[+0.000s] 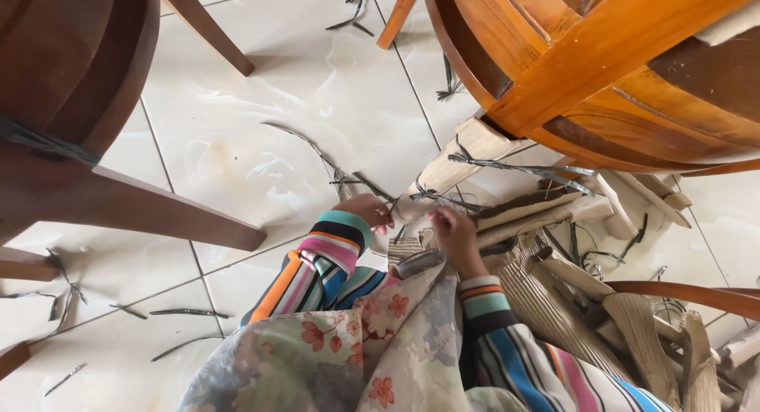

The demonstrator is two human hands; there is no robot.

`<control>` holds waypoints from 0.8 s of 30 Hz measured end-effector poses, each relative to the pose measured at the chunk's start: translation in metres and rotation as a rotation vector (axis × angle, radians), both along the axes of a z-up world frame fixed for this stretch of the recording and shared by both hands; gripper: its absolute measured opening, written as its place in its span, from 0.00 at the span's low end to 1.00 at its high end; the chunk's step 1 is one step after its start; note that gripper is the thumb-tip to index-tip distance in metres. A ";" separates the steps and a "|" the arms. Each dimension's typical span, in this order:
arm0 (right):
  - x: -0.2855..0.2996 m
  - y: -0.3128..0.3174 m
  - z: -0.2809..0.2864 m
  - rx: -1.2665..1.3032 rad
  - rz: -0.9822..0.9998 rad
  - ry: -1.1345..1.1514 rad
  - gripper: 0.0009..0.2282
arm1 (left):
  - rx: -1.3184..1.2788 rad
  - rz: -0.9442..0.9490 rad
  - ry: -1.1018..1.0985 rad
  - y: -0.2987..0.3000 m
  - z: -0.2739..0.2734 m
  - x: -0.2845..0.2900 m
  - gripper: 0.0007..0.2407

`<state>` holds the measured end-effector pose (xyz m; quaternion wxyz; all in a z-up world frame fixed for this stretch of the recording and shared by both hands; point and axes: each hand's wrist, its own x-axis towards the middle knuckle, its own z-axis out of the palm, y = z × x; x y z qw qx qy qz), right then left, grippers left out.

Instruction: Wrapping wooden chair legs with protective cardboard and securing them with plastic ties for transport.

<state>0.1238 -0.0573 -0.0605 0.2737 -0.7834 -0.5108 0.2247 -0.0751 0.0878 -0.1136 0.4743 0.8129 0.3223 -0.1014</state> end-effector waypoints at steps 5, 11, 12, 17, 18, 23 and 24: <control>-0.018 0.007 -0.034 0.220 0.132 -0.229 0.06 | 0.022 0.037 -0.092 -0.001 0.007 0.026 0.13; -0.037 0.022 -0.016 0.284 0.112 -0.297 0.06 | 0.124 0.154 -0.053 -0.008 -0.005 0.030 0.11; -0.040 0.025 -0.021 0.298 0.088 -0.281 0.05 | 0.165 0.192 -0.048 -0.008 -0.010 0.031 0.10; -0.044 0.058 -0.033 0.380 0.069 -0.226 0.04 | 0.078 0.385 -0.060 0.007 -0.007 0.034 0.11; -0.043 0.069 -0.031 0.418 0.061 -0.201 0.04 | 0.051 0.447 -0.071 0.016 -0.004 0.035 0.11; -0.040 0.072 -0.010 0.360 0.125 -0.283 0.07 | 0.409 0.337 -0.145 0.014 0.037 0.019 0.08; -0.034 0.066 -0.021 0.354 0.134 -0.342 0.07 | 0.793 0.195 -0.227 0.007 0.040 0.012 0.07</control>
